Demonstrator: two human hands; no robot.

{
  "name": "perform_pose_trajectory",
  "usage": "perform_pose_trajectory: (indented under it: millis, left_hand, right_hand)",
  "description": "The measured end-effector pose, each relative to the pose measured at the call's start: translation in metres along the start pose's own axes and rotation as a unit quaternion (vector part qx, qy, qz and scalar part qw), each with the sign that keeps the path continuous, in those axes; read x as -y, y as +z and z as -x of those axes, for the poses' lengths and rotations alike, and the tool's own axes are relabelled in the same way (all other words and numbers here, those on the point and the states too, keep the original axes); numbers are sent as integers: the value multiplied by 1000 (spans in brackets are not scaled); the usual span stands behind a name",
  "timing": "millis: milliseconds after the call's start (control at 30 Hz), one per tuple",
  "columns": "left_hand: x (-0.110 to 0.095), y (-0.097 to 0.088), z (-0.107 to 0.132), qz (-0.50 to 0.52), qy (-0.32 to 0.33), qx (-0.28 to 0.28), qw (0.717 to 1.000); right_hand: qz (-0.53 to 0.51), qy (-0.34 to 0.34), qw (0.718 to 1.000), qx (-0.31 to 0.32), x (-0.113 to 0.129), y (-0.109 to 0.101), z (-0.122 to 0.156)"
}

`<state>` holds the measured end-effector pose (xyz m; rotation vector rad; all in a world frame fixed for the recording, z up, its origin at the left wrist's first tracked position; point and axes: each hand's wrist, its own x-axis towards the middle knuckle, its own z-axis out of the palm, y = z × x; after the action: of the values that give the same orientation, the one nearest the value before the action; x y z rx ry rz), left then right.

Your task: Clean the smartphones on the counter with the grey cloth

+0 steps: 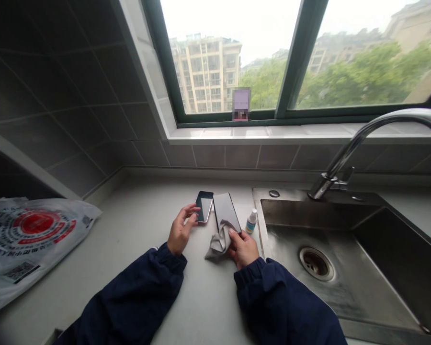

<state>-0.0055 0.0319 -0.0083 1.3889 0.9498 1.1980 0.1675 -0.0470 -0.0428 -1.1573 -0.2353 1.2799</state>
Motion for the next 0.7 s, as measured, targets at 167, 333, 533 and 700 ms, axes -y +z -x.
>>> perform_pose_trajectory:
  millis: [167,333,533,700]
  left_hand:
    - [6,-1,-4,-41,37,-65,996]
    - [20,-2,-8,-92,42,-61,993]
    - [33,-11,-19,-28,-20,-74,997]
    - [38,-20,-28,-27,-45,-63,997]
  right_hand:
    - [-22,0,1000,-12,7,6,-8]
    - [-27,-2,1000,-15,8,19,-18]
    - [15,0,1000,-3,4,18,-28]
    - [68,-23,997,2,0,5,-30]
